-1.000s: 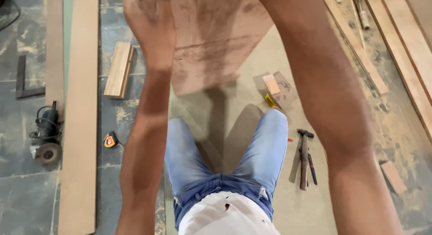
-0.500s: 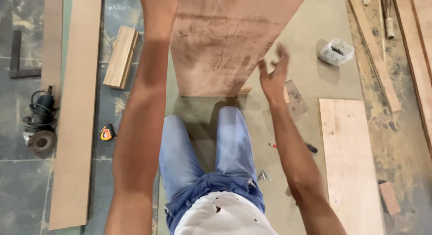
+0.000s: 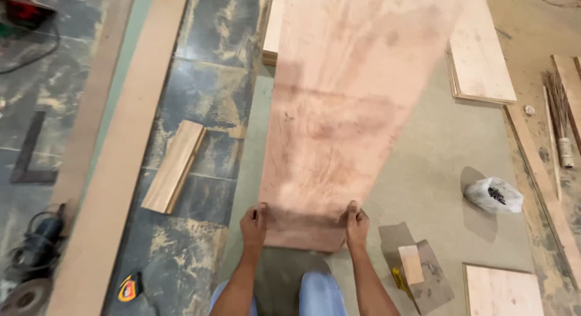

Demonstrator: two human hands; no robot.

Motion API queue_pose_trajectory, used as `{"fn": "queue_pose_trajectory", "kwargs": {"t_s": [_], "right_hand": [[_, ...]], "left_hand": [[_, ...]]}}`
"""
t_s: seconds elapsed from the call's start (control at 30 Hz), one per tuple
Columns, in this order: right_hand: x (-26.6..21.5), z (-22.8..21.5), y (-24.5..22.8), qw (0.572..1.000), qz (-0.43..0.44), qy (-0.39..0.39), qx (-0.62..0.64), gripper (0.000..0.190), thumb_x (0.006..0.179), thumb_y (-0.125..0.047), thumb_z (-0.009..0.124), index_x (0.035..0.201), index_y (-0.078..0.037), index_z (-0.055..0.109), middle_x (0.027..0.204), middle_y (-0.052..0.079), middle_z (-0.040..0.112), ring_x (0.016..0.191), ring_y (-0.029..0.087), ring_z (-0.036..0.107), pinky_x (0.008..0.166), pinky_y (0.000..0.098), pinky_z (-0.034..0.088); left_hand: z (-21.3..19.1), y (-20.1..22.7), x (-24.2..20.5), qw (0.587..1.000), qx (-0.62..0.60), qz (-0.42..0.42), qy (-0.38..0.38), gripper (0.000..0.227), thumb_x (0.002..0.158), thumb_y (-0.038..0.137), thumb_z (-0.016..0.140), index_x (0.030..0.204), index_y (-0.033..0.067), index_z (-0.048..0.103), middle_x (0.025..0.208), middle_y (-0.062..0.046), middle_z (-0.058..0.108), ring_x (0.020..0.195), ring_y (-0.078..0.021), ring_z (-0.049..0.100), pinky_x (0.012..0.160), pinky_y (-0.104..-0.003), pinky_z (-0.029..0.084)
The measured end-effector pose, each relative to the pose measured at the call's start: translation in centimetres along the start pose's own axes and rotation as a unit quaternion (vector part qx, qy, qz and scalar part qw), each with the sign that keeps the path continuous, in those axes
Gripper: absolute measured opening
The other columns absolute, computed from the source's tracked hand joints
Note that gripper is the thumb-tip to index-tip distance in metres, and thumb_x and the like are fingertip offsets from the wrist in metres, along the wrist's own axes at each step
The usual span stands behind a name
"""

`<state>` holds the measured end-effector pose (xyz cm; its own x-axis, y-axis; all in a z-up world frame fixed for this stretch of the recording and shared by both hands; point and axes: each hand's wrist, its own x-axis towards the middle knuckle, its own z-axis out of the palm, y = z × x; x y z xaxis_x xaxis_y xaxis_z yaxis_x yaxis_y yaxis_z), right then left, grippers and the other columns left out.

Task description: The person hammers nails into a wooden board, then sits on the floor to align and fit multiple wooden pieces together. They lift and reposition the assembled structure, then place additional boards and mark them with a pencil.

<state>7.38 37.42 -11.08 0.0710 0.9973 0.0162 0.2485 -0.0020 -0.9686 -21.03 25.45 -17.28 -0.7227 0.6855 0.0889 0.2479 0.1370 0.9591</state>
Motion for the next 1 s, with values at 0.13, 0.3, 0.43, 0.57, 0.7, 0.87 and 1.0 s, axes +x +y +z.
{"fn": "queue_pose_trajectory", "kwargs": {"t_s": [0.13,0.3,0.43,0.57,0.7,0.87,1.0], "right_hand": [[4.6,3.1,-4.4,0.996,0.019,0.078,-0.030,0.063,0.099,-0.057,0.059,0.065,-0.005,0.052,0.057,0.001,0.047,0.053,0.013,0.042,0.049,0.0340,0.037],[8.2,5.2,-6.2,0.988,0.061,0.019,-0.142,0.069,0.105,-0.055,0.054,0.061,-0.002,0.048,0.055,0.002,0.044,0.054,0.015,0.038,0.050,0.0386,0.036],[6.3,4.8,-0.8,0.973,-0.018,-0.014,-0.230,0.068,0.109,-0.053,0.051,0.066,-0.001,0.050,0.058,0.006,0.046,0.056,0.017,0.043,0.057,0.0377,0.041],[6.6,5.7,-2.1,0.964,0.151,-0.062,-0.209,0.065,0.107,-0.054,0.051,0.072,0.000,0.053,0.065,0.006,0.049,0.062,0.018,0.043,0.057,0.0409,0.042],[13.6,6.5,-8.6,0.972,0.040,-0.127,-0.193,0.054,0.103,-0.048,0.059,0.103,0.003,0.074,0.086,0.000,0.065,0.087,0.013,0.062,0.079,0.0330,0.049],[9.7,2.5,-12.9,0.993,-0.093,0.039,-0.061,0.050,0.111,-0.028,0.053,0.153,-0.001,0.044,0.150,0.013,0.045,0.132,0.024,0.051,0.112,0.0400,0.045],[0.3,5.6,-9.8,0.954,0.170,0.051,0.241,0.071,0.105,-0.039,0.044,0.165,-0.015,0.016,0.173,0.011,0.018,0.156,0.026,0.023,0.122,0.0454,0.024]], "left_hand": [[3.1,1.2,5.1,0.996,0.055,-0.057,0.031,0.069,0.097,0.058,0.060,0.065,-0.0035,0.053,0.054,-0.014,0.042,0.053,-0.0243,0.039,0.050,-0.045,0.036],[2.1,4.0,7.2,0.985,0.150,-0.083,0.026,0.072,0.098,0.058,0.060,0.060,-0.0035,0.058,0.054,-0.021,0.048,0.047,-0.0296,0.041,0.052,-0.050,0.034],[0.2,4.5,4.1,0.978,0.176,-0.109,-0.003,0.068,0.101,0.051,0.062,0.064,-0.0055,0.060,0.058,-0.027,0.050,0.049,-0.0338,0.042,0.054,-0.051,0.037],[-1.5,7.3,6.7,0.982,0.145,-0.118,0.016,0.062,0.102,0.044,0.064,0.066,-0.0061,0.062,0.058,-0.022,0.053,0.049,-0.0314,0.043,0.053,-0.048,0.038],[0.1,11.0,13.9,0.973,0.089,-0.204,-0.065,0.059,0.104,0.043,0.056,0.065,-0.0003,0.065,0.052,-0.010,0.053,0.049,-0.0224,0.046,0.048,-0.047,0.034],[3.2,13.8,24.6,0.978,0.121,-0.158,-0.056,0.071,0.106,0.051,0.060,0.081,-0.0146,0.068,0.067,-0.026,0.063,0.065,-0.0310,0.059,0.066,-0.050,0.047],[5.9,14.7,30.5,0.997,0.052,-0.062,-0.008,0.067,0.100,0.051,0.064,0.106,-0.0148,0.072,0.095,-0.029,0.073,0.088,-0.0343,0.071,0.077,-0.046,0.054]]}}
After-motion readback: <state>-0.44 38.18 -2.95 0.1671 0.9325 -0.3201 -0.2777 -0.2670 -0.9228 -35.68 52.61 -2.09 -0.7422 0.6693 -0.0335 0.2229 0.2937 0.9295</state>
